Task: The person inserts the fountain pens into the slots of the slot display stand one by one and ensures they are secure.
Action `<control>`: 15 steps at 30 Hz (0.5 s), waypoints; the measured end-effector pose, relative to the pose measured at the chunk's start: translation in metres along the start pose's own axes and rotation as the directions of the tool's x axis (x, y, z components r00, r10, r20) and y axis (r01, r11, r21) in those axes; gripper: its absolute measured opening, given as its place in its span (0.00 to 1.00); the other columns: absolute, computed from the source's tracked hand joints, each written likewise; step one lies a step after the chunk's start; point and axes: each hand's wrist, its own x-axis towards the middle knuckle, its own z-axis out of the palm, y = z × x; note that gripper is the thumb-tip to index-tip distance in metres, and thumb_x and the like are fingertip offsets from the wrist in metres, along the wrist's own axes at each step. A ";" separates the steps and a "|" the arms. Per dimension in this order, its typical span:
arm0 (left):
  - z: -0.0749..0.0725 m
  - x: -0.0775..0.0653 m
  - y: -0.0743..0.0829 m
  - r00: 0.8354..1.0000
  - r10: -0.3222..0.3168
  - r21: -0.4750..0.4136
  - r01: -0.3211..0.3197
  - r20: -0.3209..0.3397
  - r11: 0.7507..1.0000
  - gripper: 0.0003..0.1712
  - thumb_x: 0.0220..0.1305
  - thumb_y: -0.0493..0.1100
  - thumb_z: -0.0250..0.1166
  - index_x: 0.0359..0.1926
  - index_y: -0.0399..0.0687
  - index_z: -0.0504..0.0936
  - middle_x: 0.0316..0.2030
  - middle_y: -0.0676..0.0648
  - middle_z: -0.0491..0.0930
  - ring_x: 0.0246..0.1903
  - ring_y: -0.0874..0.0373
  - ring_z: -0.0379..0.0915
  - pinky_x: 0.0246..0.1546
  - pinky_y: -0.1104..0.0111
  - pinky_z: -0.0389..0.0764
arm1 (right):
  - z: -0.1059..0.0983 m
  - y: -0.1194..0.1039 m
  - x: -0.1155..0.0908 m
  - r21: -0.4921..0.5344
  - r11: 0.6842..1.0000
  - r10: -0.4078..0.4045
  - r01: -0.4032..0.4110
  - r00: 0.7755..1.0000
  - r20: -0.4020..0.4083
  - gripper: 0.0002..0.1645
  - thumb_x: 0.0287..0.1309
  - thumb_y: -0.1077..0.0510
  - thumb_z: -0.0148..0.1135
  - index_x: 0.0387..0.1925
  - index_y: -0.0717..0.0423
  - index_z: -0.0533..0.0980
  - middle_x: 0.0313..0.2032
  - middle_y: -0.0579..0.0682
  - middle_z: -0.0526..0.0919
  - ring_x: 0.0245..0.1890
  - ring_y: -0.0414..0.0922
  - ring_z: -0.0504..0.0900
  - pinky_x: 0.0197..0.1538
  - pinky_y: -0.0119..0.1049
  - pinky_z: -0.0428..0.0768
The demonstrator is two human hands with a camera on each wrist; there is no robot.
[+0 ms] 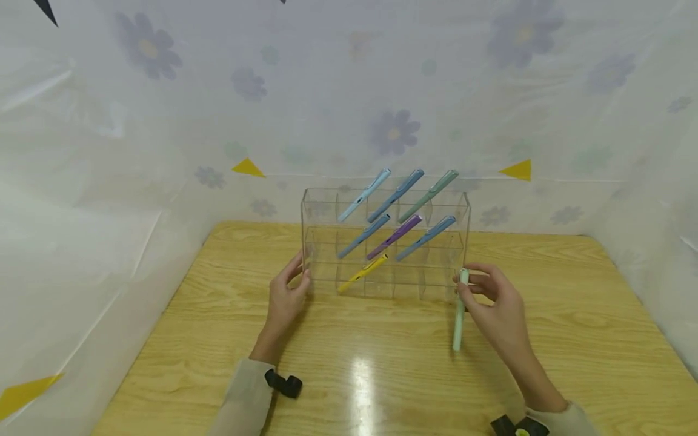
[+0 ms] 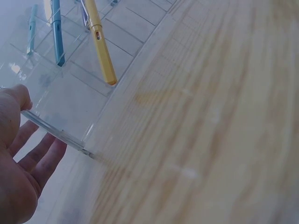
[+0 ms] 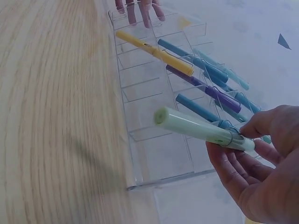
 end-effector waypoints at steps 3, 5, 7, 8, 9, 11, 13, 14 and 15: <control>0.000 0.000 0.000 1.000 0.018 0.011 -0.018 0.002 1.000 0.27 0.69 0.26 0.59 0.68 0.33 0.74 0.64 0.33 0.76 0.56 0.33 0.78 0.33 0.62 0.88 | 0.005 -0.004 0.004 0.013 1.000 -0.010 0.011 1.000 -0.018 0.23 0.64 0.70 0.66 0.61 0.60 0.77 0.47 0.60 0.88 0.40 0.35 0.86 0.34 0.29 0.86; 0.001 -0.001 0.001 1.000 0.020 0.019 -0.020 0.002 1.000 0.27 0.69 0.26 0.60 0.68 0.33 0.74 0.64 0.33 0.76 0.55 0.33 0.78 0.33 0.65 0.87 | 0.008 -0.006 0.007 0.028 0.999 -0.022 0.023 0.999 -0.029 0.23 0.64 0.70 0.66 0.60 0.60 0.77 0.46 0.59 0.88 0.40 0.37 0.87 0.36 0.29 0.86; 0.001 -0.001 0.001 1.000 0.019 0.025 -0.019 0.002 1.000 0.27 0.70 0.26 0.60 0.69 0.33 0.74 0.64 0.33 0.76 0.56 0.33 0.78 0.33 0.68 0.86 | 0.010 -0.008 0.010 0.063 0.997 -0.037 0.039 0.999 -0.036 0.23 0.63 0.71 0.66 0.60 0.61 0.78 0.47 0.60 0.88 0.40 0.40 0.87 0.37 0.30 0.86; 0.000 -0.001 0.002 1.000 0.015 0.027 -0.015 0.002 1.000 0.27 0.70 0.26 0.60 0.69 0.33 0.74 0.64 0.33 0.76 0.56 0.33 0.78 0.34 0.70 0.86 | 0.012 -0.009 0.012 0.084 0.995 -0.044 0.047 0.998 -0.038 0.23 0.63 0.71 0.67 0.60 0.62 0.78 0.47 0.60 0.87 0.40 0.41 0.87 0.37 0.31 0.87; 0.000 -0.001 0.002 1.000 0.012 0.029 -0.012 0.002 1.000 0.27 0.70 0.26 0.59 0.69 0.33 0.74 0.64 0.33 0.76 0.56 0.33 0.78 0.34 0.71 0.85 | 0.013 -0.010 0.014 0.112 0.992 -0.050 0.053 0.998 -0.036 0.23 0.63 0.71 0.66 0.59 0.63 0.78 0.48 0.60 0.86 0.40 0.41 0.87 0.35 0.33 0.87; 0.000 -0.001 0.002 1.000 0.005 0.028 -0.005 0.003 1.000 0.27 0.70 0.26 0.59 0.69 0.33 0.74 0.64 0.33 0.76 0.56 0.34 0.78 0.34 0.74 0.84 | 0.016 -0.012 0.018 0.156 0.986 -0.060 0.065 0.997 -0.038 0.22 0.63 0.72 0.66 0.59 0.65 0.78 0.48 0.60 0.84 0.39 0.41 0.87 0.35 0.36 0.87; 0.000 -0.001 0.003 1.000 -0.003 0.025 0.003 0.006 1.000 0.27 0.70 0.26 0.59 0.69 0.32 0.73 0.64 0.32 0.75 0.57 0.33 0.78 0.35 0.74 0.84 | 0.019 -0.014 0.022 0.197 0.978 -0.065 0.071 0.997 -0.038 0.22 0.63 0.73 0.65 0.59 0.66 0.77 0.46 0.61 0.80 0.38 0.41 0.87 0.33 0.37 0.87; 0.000 -0.001 0.003 1.000 -0.007 0.022 0.007 0.007 1.000 0.26 0.70 0.26 0.59 0.69 0.32 0.74 0.64 0.32 0.75 0.57 0.34 0.78 0.35 0.74 0.84 | 0.021 -0.015 0.024 0.217 0.974 -0.060 0.068 0.997 -0.043 0.22 0.63 0.73 0.65 0.59 0.67 0.77 0.46 0.61 0.80 0.37 0.41 0.87 0.33 0.38 0.87; 0.000 -0.001 0.003 1.000 -0.009 0.019 0.009 0.008 1.000 0.26 0.70 0.26 0.59 0.69 0.32 0.74 0.64 0.32 0.75 0.57 0.34 0.78 0.36 0.74 0.84 | 0.023 -0.016 0.025 0.234 0.970 -0.055 0.065 0.997 -0.048 0.22 0.63 0.73 0.65 0.58 0.67 0.77 0.45 0.61 0.79 0.37 0.41 0.87 0.33 0.38 0.87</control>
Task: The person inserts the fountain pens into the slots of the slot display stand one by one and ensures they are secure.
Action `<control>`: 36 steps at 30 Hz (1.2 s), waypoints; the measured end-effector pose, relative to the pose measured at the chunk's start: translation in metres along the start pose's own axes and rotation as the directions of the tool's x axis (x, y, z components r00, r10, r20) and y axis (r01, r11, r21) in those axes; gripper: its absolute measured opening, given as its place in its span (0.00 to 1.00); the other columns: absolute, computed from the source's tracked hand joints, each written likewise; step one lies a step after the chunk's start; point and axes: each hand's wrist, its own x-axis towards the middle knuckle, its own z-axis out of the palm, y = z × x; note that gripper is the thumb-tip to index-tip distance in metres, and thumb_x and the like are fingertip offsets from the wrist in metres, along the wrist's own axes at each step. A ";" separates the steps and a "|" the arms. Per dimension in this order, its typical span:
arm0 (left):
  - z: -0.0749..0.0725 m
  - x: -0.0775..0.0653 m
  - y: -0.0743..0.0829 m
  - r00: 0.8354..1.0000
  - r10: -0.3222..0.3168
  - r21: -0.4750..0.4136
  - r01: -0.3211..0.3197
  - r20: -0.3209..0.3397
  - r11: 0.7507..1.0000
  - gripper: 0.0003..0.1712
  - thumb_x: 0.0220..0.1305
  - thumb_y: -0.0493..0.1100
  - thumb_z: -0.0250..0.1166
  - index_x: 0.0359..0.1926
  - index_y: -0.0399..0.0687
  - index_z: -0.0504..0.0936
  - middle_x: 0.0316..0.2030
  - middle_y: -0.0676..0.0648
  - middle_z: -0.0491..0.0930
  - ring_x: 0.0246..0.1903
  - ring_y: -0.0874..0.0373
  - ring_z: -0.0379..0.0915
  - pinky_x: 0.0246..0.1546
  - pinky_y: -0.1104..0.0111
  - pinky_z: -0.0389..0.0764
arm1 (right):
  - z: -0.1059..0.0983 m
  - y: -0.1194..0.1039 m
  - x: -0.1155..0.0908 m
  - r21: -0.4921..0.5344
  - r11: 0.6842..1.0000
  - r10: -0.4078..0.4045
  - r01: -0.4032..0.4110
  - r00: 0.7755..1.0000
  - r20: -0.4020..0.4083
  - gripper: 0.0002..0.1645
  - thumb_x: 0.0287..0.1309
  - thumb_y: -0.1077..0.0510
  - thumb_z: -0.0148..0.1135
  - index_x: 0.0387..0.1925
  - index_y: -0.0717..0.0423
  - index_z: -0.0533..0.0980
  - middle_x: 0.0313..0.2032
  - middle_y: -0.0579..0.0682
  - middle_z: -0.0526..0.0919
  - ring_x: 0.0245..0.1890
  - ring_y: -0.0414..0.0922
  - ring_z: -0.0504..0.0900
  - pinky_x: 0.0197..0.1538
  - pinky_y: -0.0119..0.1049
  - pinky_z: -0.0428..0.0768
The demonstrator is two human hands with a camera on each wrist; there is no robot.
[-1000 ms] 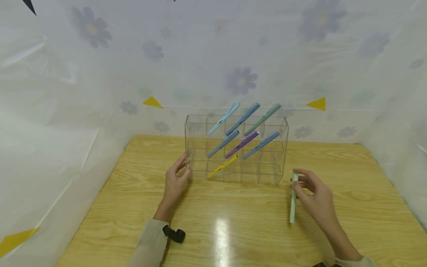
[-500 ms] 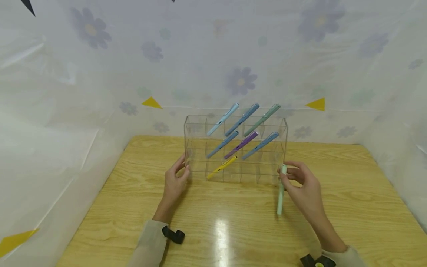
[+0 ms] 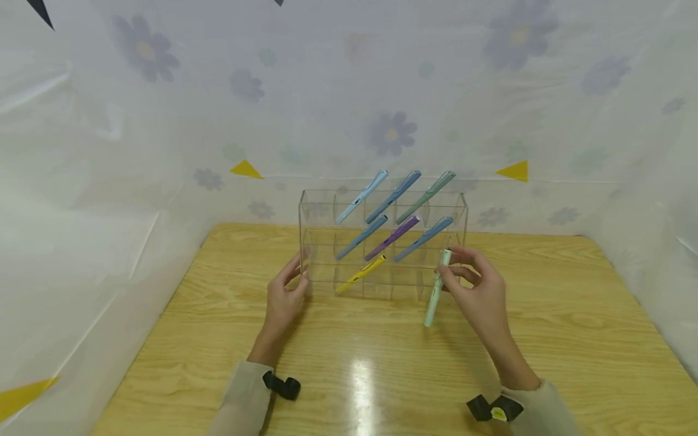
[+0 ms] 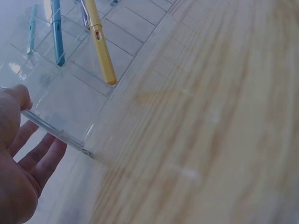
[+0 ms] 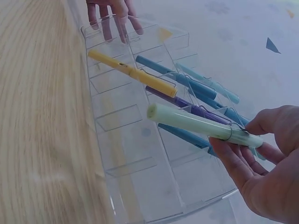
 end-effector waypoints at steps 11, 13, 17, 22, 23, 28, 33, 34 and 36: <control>-0.001 -0.002 0.000 1.000 -0.002 -0.008 0.002 -0.003 1.000 0.26 0.70 0.26 0.60 0.68 0.32 0.74 0.64 0.32 0.75 0.57 0.33 0.77 0.38 0.74 0.84 | 0.022 0.000 0.018 0.112 0.994 -0.005 0.013 0.997 -0.071 0.20 0.61 0.75 0.66 0.56 0.72 0.76 0.42 0.65 0.81 0.36 0.45 0.87 0.36 0.39 0.87; -0.001 -0.002 -0.001 1.000 -0.002 -0.013 0.002 0.000 1.000 0.26 0.70 0.27 0.60 0.68 0.32 0.74 0.64 0.32 0.75 0.57 0.33 0.77 0.38 0.74 0.84 | 0.025 0.001 0.020 0.119 0.993 -0.011 0.021 0.996 -0.084 0.20 0.61 0.75 0.65 0.55 0.73 0.76 0.42 0.66 0.82 0.36 0.45 0.86 0.36 0.39 0.87; -0.001 -0.001 -0.002 1.000 0.001 -0.014 -0.001 0.001 1.000 0.26 0.71 0.27 0.60 0.68 0.32 0.74 0.65 0.33 0.75 0.57 0.33 0.77 0.37 0.74 0.84 | 0.032 0.002 0.025 0.182 0.983 -0.004 0.027 0.992 -0.128 0.19 0.61 0.75 0.66 0.53 0.73 0.77 0.41 0.64 0.83 0.35 0.46 0.87 0.38 0.42 0.87; -0.001 -0.001 -0.001 1.000 -0.006 -0.027 0.006 -0.005 1.000 0.26 0.70 0.26 0.60 0.68 0.33 0.75 0.64 0.33 0.75 0.57 0.34 0.77 0.36 0.75 0.84 | 0.039 0.004 0.029 0.250 0.967 0.001 0.046 0.983 -0.184 0.17 0.60 0.73 0.68 0.51 0.73 0.78 0.39 0.63 0.84 0.34 0.47 0.87 0.39 0.42 0.88; -0.001 -0.001 -0.001 1.000 -0.009 -0.030 0.009 -0.006 1.000 0.26 0.70 0.26 0.60 0.68 0.33 0.75 0.64 0.33 0.75 0.57 0.34 0.77 0.37 0.75 0.83 | 0.040 0.004 0.029 0.257 0.965 0.002 0.048 0.982 -0.190 0.17 0.60 0.73 0.69 0.51 0.74 0.78 0.38 0.63 0.83 0.33 0.47 0.87 0.39 0.41 0.88; -0.001 -0.001 0.001 1.000 -0.012 -0.021 0.012 -0.007 1.000 0.26 0.70 0.26 0.59 0.68 0.32 0.75 0.64 0.32 0.75 0.57 0.34 0.77 0.37 0.75 0.83 | 0.046 0.009 0.026 0.263 0.964 0.022 0.032 0.980 -0.199 0.16 0.60 0.73 0.69 0.49 0.74 0.78 0.38 0.66 0.84 0.32 0.47 0.88 0.39 0.41 0.88; -0.001 -0.001 0.001 1.000 -0.003 -0.015 0.003 -0.002 1.000 0.26 0.70 0.26 0.59 0.68 0.32 0.74 0.64 0.32 0.75 0.57 0.34 0.77 0.38 0.74 0.83 | 0.051 0.014 0.022 0.258 0.966 0.068 -0.016 0.979 -0.194 0.16 0.60 0.71 0.70 0.49 0.73 0.78 0.39 0.69 0.85 0.34 0.51 0.89 0.39 0.41 0.88; -0.001 -0.001 0.000 1.000 -0.002 -0.016 0.002 0.000 1.000 0.26 0.70 0.26 0.59 0.68 0.32 0.74 0.65 0.33 0.75 0.57 0.34 0.77 0.38 0.74 0.84 | 0.052 0.015 0.022 0.261 0.965 0.076 -0.023 0.978 -0.195 0.16 0.60 0.71 0.70 0.49 0.73 0.78 0.39 0.70 0.85 0.34 0.52 0.89 0.39 0.41 0.88; -0.001 -0.001 -0.001 1.000 -0.001 -0.017 0.001 0.000 1.000 0.26 0.70 0.26 0.59 0.69 0.33 0.74 0.65 0.33 0.75 0.57 0.34 0.77 0.38 0.73 0.84 | 0.054 0.016 0.020 0.270 0.962 0.087 -0.031 0.977 -0.195 0.16 0.59 0.71 0.71 0.48 0.74 0.78 0.38 0.71 0.85 0.33 0.53 0.90 0.39 0.41 0.88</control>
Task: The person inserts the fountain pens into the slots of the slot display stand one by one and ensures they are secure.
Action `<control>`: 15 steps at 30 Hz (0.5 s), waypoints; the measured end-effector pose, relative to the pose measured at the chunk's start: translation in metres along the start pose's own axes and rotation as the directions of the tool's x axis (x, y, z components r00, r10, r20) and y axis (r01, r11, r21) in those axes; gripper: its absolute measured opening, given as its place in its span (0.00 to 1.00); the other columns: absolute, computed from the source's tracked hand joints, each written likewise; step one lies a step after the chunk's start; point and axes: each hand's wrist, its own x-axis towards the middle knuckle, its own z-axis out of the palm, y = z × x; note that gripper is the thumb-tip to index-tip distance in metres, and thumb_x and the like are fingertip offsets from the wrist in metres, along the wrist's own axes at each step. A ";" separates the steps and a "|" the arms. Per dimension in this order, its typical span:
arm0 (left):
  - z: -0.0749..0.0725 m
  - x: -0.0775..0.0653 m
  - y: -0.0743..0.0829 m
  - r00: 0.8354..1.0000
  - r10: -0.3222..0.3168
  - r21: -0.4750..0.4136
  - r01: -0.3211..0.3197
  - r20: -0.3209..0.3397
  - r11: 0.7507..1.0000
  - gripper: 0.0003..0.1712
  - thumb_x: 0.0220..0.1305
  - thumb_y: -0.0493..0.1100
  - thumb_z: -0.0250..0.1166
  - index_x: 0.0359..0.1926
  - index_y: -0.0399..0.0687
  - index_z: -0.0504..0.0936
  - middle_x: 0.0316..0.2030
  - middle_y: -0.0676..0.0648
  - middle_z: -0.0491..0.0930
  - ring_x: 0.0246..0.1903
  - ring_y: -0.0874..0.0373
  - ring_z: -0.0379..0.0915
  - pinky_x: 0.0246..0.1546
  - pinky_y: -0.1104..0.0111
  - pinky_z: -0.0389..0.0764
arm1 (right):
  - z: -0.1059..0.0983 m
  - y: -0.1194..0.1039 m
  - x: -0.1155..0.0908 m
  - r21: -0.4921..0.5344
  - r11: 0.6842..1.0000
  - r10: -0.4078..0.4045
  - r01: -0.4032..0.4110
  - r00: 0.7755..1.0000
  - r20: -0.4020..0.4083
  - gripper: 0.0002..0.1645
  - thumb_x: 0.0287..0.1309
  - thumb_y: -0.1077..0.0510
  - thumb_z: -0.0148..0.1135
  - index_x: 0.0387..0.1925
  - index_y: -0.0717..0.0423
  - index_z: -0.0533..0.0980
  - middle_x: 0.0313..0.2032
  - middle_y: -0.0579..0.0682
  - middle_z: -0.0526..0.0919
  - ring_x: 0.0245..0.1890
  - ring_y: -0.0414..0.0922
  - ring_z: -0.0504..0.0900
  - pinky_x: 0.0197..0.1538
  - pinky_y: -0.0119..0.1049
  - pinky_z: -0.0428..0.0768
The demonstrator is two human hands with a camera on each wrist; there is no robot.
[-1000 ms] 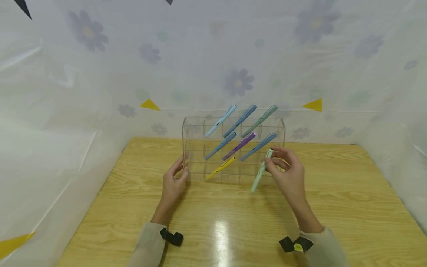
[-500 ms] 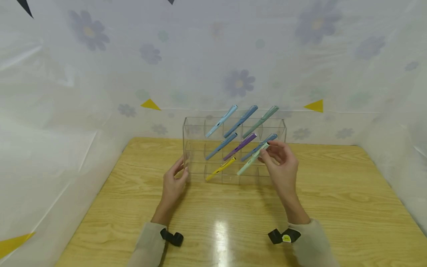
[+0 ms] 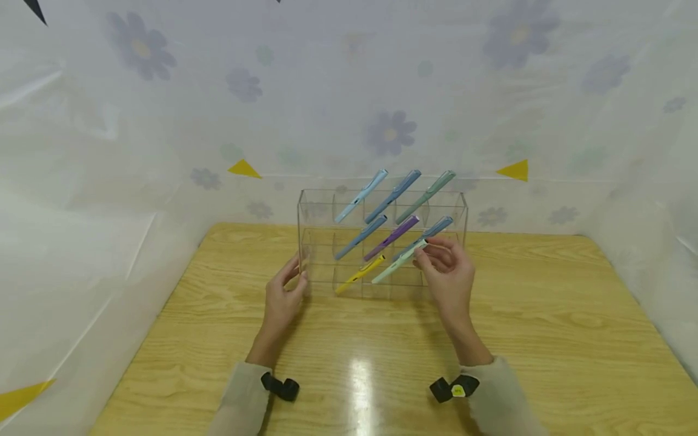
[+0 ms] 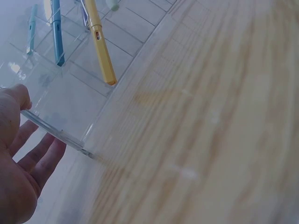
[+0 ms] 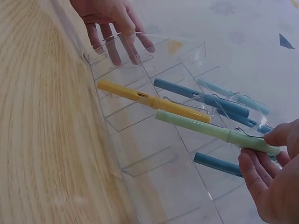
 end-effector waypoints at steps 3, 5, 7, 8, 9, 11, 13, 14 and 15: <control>0.000 0.000 -0.001 1.000 -0.001 -0.004 0.001 -0.003 1.000 0.26 0.71 0.27 0.59 0.69 0.34 0.74 0.65 0.33 0.75 0.57 0.35 0.77 0.38 0.74 0.84 | 0.003 0.003 -0.004 0.005 1.000 0.018 -0.018 1.000 0.000 0.16 0.59 0.71 0.71 0.47 0.75 0.77 0.37 0.72 0.84 0.32 0.52 0.90 0.39 0.41 0.87; 0.000 0.000 -0.001 1.000 -0.003 -0.005 0.003 -0.004 1.000 0.26 0.71 0.27 0.59 0.69 0.34 0.74 0.65 0.34 0.75 0.57 0.35 0.77 0.38 0.73 0.84 | 0.006 0.004 -0.007 0.002 0.999 0.038 -0.038 0.999 0.002 0.17 0.59 0.71 0.71 0.47 0.74 0.77 0.37 0.73 0.84 0.32 0.51 0.90 0.40 0.42 0.87; 0.000 0.000 0.000 1.000 0.000 -0.006 0.000 -0.007 1.000 0.26 0.71 0.27 0.59 0.69 0.34 0.74 0.65 0.34 0.75 0.57 0.34 0.77 0.38 0.73 0.84 | 0.008 0.007 -0.010 -0.001 0.998 0.057 -0.057 0.998 0.002 0.17 0.59 0.71 0.71 0.48 0.74 0.77 0.38 0.74 0.84 0.32 0.48 0.90 0.40 0.41 0.87; 0.000 0.000 0.000 1.000 0.001 -0.006 -0.001 -0.008 1.000 0.26 0.70 0.27 0.59 0.69 0.34 0.74 0.65 0.33 0.75 0.57 0.34 0.77 0.37 0.73 0.84 | 0.008 0.008 -0.011 -0.005 0.998 0.063 -0.063 0.998 0.004 0.17 0.59 0.71 0.72 0.48 0.74 0.77 0.38 0.74 0.84 0.32 0.49 0.90 0.40 0.40 0.87; 0.000 0.000 0.000 1.000 0.001 -0.005 -0.001 -0.008 1.000 0.26 0.70 0.26 0.59 0.69 0.34 0.74 0.65 0.34 0.75 0.57 0.34 0.77 0.37 0.73 0.84 | 0.009 0.009 -0.011 -0.008 0.998 0.067 -0.067 0.998 0.005 0.17 0.58 0.71 0.72 0.48 0.75 0.77 0.38 0.74 0.84 0.33 0.50 0.90 0.40 0.40 0.87; 0.000 0.000 0.000 1.000 0.002 0.000 -0.002 -0.008 1.000 0.26 0.70 0.26 0.59 0.68 0.34 0.75 0.65 0.33 0.75 0.57 0.34 0.77 0.37 0.73 0.84 | 0.009 0.011 -0.012 -0.023 0.997 0.071 -0.071 0.997 0.007 0.17 0.59 0.70 0.72 0.47 0.74 0.77 0.38 0.74 0.84 0.33 0.51 0.90 0.40 0.39 0.87; 0.000 0.001 0.000 1.000 0.004 0.006 -0.004 -0.007 1.000 0.26 0.70 0.26 0.59 0.68 0.33 0.75 0.65 0.33 0.75 0.57 0.34 0.77 0.37 0.73 0.84 | 0.009 0.013 -0.013 -0.038 0.997 0.073 -0.073 0.997 0.007 0.17 0.58 0.70 0.72 0.47 0.74 0.78 0.38 0.73 0.84 0.34 0.54 0.90 0.40 0.39 0.87; 0.000 0.001 -0.001 1.000 0.007 0.010 -0.007 -0.006 1.000 0.26 0.70 0.26 0.59 0.68 0.33 0.74 0.65 0.33 0.75 0.57 0.34 0.77 0.37 0.73 0.84 | 0.008 0.014 -0.013 -0.047 0.996 0.076 -0.076 0.997 0.007 0.16 0.58 0.70 0.72 0.46 0.74 0.78 0.38 0.73 0.84 0.34 0.55 0.90 0.40 0.39 0.87; 0.001 0.001 -0.001 1.000 0.010 0.014 -0.010 -0.006 1.000 0.26 0.70 0.26 0.59 0.68 0.33 0.74 0.65 0.33 0.75 0.57 0.33 0.77 0.37 0.72 0.84 | 0.008 0.015 -0.013 -0.056 0.995 0.079 -0.078 0.997 0.005 0.16 0.58 0.70 0.72 0.46 0.74 0.78 0.38 0.72 0.84 0.34 0.54 0.90 0.39 0.39 0.87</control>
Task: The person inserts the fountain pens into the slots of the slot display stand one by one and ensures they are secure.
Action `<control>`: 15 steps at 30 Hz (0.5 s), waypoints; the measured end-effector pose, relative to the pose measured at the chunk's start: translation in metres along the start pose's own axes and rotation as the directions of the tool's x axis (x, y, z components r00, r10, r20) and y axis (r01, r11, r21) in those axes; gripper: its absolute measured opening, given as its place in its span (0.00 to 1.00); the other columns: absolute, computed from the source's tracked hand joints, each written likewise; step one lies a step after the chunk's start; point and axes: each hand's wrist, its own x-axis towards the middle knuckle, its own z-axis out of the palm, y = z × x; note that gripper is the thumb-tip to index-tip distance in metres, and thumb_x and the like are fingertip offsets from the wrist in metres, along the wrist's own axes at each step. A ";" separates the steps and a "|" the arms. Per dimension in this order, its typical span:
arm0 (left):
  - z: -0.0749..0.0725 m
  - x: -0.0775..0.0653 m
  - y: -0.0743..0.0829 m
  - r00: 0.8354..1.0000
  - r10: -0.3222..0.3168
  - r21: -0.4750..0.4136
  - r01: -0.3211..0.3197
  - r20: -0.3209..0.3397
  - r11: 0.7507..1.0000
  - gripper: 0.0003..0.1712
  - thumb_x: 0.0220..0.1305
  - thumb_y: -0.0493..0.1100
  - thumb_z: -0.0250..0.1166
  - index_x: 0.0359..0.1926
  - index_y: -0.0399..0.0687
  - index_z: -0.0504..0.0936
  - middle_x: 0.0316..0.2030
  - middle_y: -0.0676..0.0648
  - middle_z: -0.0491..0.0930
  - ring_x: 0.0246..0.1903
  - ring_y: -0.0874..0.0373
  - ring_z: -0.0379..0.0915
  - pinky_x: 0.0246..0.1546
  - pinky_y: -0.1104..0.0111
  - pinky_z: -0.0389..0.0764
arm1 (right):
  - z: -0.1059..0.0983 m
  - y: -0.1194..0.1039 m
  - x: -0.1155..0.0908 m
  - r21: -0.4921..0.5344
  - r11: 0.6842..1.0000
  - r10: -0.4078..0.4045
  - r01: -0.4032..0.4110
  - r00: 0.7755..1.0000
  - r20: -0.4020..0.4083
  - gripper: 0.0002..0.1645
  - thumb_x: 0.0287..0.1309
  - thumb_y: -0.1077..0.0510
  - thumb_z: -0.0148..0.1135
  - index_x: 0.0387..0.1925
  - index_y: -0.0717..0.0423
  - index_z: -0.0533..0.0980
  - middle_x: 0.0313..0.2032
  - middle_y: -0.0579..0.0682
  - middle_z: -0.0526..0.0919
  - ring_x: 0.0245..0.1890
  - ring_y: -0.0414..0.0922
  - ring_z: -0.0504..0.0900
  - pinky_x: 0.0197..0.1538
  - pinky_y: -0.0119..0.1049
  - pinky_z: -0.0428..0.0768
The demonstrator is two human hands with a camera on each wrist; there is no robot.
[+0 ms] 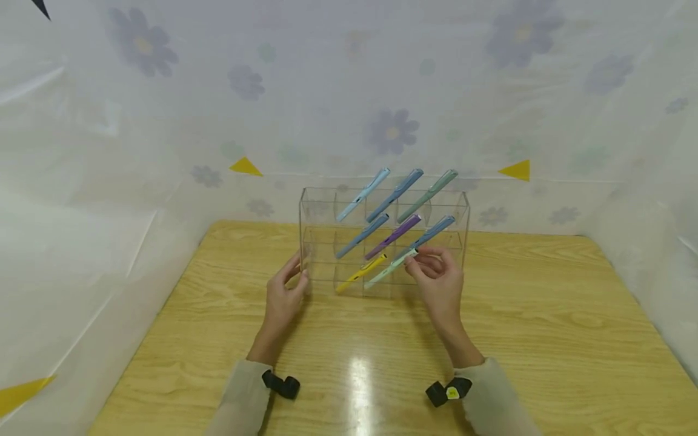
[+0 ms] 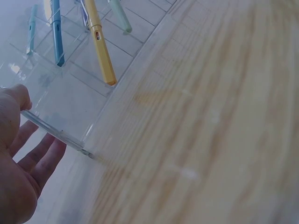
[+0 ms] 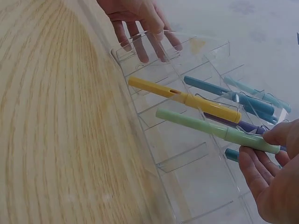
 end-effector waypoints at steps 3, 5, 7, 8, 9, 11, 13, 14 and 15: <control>0.002 0.001 -0.004 1.000 0.020 0.009 -0.020 -0.006 1.000 0.26 0.70 0.26 0.59 0.68 0.32 0.74 0.64 0.32 0.75 0.56 0.33 0.77 0.37 0.71 0.85 | 0.000 0.002 0.000 -0.028 1.000 0.003 -0.003 1.000 -0.005 0.15 0.57 0.72 0.72 0.45 0.74 0.78 0.37 0.72 0.85 0.32 0.50 0.90 0.38 0.36 0.87; 0.004 0.003 -0.014 0.999 0.029 0.011 -0.029 -0.015 1.000 0.26 0.70 0.27 0.59 0.68 0.33 0.74 0.64 0.32 0.75 0.56 0.32 0.77 0.36 0.71 0.85 | 0.000 0.003 0.000 -0.048 0.999 -0.003 0.003 1.000 -0.002 0.15 0.56 0.74 0.71 0.44 0.76 0.77 0.37 0.72 0.85 0.32 0.46 0.89 0.38 0.34 0.87; 0.005 0.004 -0.024 0.999 0.035 0.015 -0.035 -0.024 0.999 0.27 0.70 0.27 0.60 0.69 0.36 0.75 0.64 0.34 0.76 0.56 0.33 0.78 0.36 0.71 0.85 | 0.001 0.001 0.000 -0.073 0.997 -0.014 0.014 1.000 0.004 0.15 0.55 0.76 0.71 0.44 0.77 0.77 0.37 0.73 0.85 0.32 0.44 0.89 0.38 0.32 0.87; 0.005 0.004 -0.029 0.999 0.039 0.015 -0.038 -0.026 0.999 0.27 0.70 0.28 0.60 0.69 0.37 0.75 0.64 0.34 0.76 0.56 0.33 0.78 0.36 0.72 0.85 | 0.002 0.000 0.000 -0.088 0.996 -0.019 0.020 1.000 0.008 0.15 0.55 0.76 0.70 0.44 0.79 0.76 0.37 0.73 0.85 0.33 0.44 0.89 0.37 0.32 0.86; 0.006 0.005 -0.034 0.999 0.037 0.015 -0.037 -0.028 0.999 0.27 0.71 0.28 0.60 0.70 0.39 0.75 0.64 0.35 0.76 0.56 0.34 0.78 0.35 0.72 0.85 | 0.003 -0.003 -0.001 -0.098 0.995 -0.023 0.024 1.000 0.013 0.15 0.55 0.77 0.70 0.44 0.79 0.76 0.37 0.73 0.84 0.33 0.45 0.89 0.37 0.32 0.86; 0.005 0.005 -0.039 0.999 0.034 0.011 -0.034 -0.027 0.999 0.27 0.71 0.30 0.61 0.70 0.43 0.76 0.64 0.38 0.77 0.57 0.36 0.78 0.36 0.72 0.85 | 0.004 -0.010 -0.003 -0.109 0.994 -0.019 0.021 1.000 0.020 0.15 0.56 0.77 0.69 0.44 0.81 0.75 0.37 0.74 0.84 0.34 0.48 0.89 0.37 0.33 0.87; 0.004 0.004 -0.040 0.999 0.029 0.003 -0.029 -0.022 1.000 0.27 0.72 0.31 0.61 0.70 0.46 0.76 0.65 0.41 0.77 0.57 0.38 0.78 0.37 0.71 0.85 | 0.005 -0.017 -0.004 -0.117 0.993 -0.005 0.008 1.000 0.023 0.15 0.56 0.77 0.69 0.44 0.81 0.75 0.37 0.74 0.84 0.34 0.51 0.89 0.37 0.36 0.87; 0.003 0.004 -0.041 0.999 0.029 -0.004 -0.029 -0.018 1.000 0.27 0.72 0.32 0.61 0.70 0.47 0.76 0.65 0.41 0.77 0.57 0.39 0.78 0.37 0.71 0.85 | 0.006 -0.020 -0.005 -0.121 0.993 0.001 0.002 1.000 0.022 0.15 0.56 0.77 0.69 0.44 0.81 0.75 0.37 0.74 0.84 0.34 0.52 0.89 0.37 0.37 0.87; 0.003 0.003 -0.041 1.000 0.023 -0.009 -0.023 -0.016 1.000 0.27 0.72 0.32 0.61 0.70 0.48 0.77 0.65 0.42 0.77 0.57 0.39 0.78 0.38 0.71 0.85 | 0.006 -0.022 -0.006 -0.125 0.992 0.007 -0.004 1.000 0.022 0.14 0.56 0.77 0.69 0.43 0.81 0.76 0.36 0.74 0.84 0.34 0.53 0.89 0.37 0.38 0.87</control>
